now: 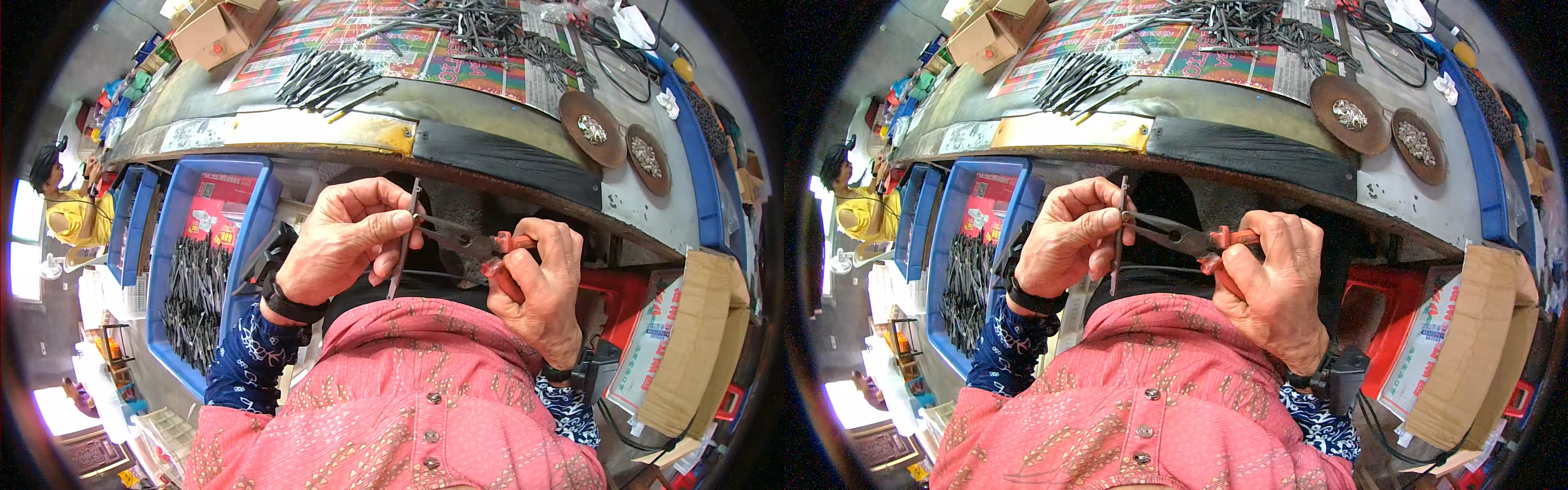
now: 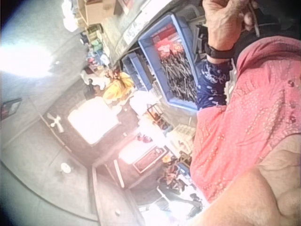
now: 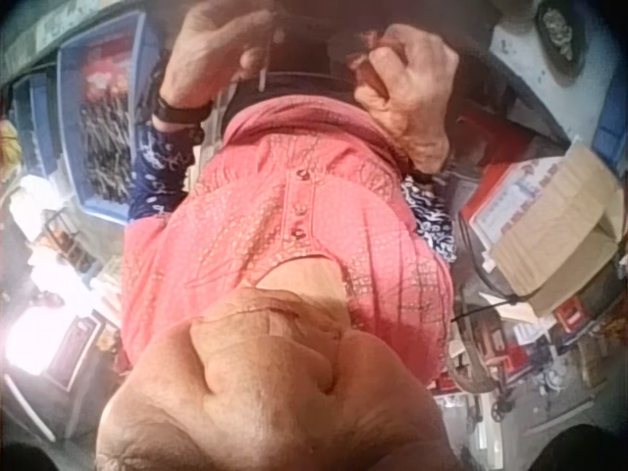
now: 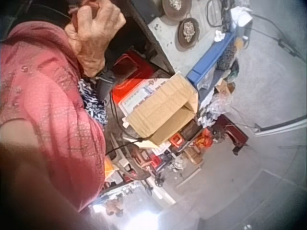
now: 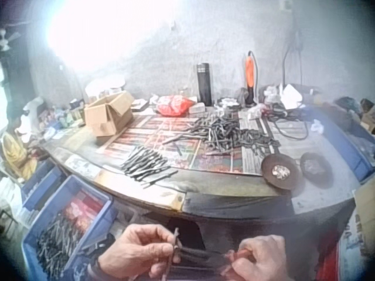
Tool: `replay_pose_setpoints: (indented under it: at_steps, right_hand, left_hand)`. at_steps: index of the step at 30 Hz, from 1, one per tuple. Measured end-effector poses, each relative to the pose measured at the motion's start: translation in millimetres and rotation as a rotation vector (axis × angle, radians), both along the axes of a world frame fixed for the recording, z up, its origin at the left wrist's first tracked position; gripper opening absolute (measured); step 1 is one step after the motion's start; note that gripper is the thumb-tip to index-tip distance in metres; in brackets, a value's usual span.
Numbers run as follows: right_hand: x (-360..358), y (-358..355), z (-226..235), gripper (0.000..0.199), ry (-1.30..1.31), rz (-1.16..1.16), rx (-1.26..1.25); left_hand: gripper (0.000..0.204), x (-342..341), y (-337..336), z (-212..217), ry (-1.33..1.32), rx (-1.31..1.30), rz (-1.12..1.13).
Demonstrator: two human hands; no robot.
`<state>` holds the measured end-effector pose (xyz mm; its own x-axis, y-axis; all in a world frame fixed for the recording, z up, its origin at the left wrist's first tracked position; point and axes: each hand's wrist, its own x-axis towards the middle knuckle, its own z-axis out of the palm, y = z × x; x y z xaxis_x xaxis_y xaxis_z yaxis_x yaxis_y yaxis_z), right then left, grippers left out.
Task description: The person repeatedly picks up thin metal rods from a blue bin, uses pliers to cut each rod into shorter pieces, and places the cut pieces on the table. The process is repeated continuously throughout the clip.
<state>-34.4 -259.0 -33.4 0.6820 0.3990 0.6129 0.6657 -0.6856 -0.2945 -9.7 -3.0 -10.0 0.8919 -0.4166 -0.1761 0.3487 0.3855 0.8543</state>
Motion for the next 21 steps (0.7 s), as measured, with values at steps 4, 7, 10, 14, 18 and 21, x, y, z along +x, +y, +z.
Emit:
replay_pose_setpoints:
  at_steps: [4, 7, 10, 14, 18, 21]
  right_hand:
    - [-0.3, 0.6, 1.6, 0.023, -0.012, 0.004, -0.018]
    - [-0.4, -0.3, 1.9, 0.026, -0.039, 0.001, -0.027]
    - [-1.8, -1.0, 0.5, 0.027, -0.04, 0.002, -0.029]
    - [-3.6, -2.7, -3.7, 0.026, -0.029, 0.031, -0.052]
    - [-1.5, -2.5, -12.2, 0.023, 0.118, 0.133, 0.09]
    - [-0.5, -3.1, -21.1, 0.018, 0.401, 0.273, 0.282]
  left_hand:
    - [0.013, -1.4, -0.3, -1.5, 0.031, -0.024, -0.006]
    - [0.013, -1.8, -0.9, -2.3, 0.034, -0.027, -0.024]
    - [0.013, -1.9, -0.2, -2.6, 0.039, -0.015, -0.039]
    - [0.014, -2.5, 0.2, -4.5, 0.01, -0.008, -0.082]
    - [0.015, -4.5, -1.8, -8.7, -0.047, -0.028, -0.074]
    - [0.013, -9.5, -7.5, -12.9, -0.304, 0.207, 0.043]
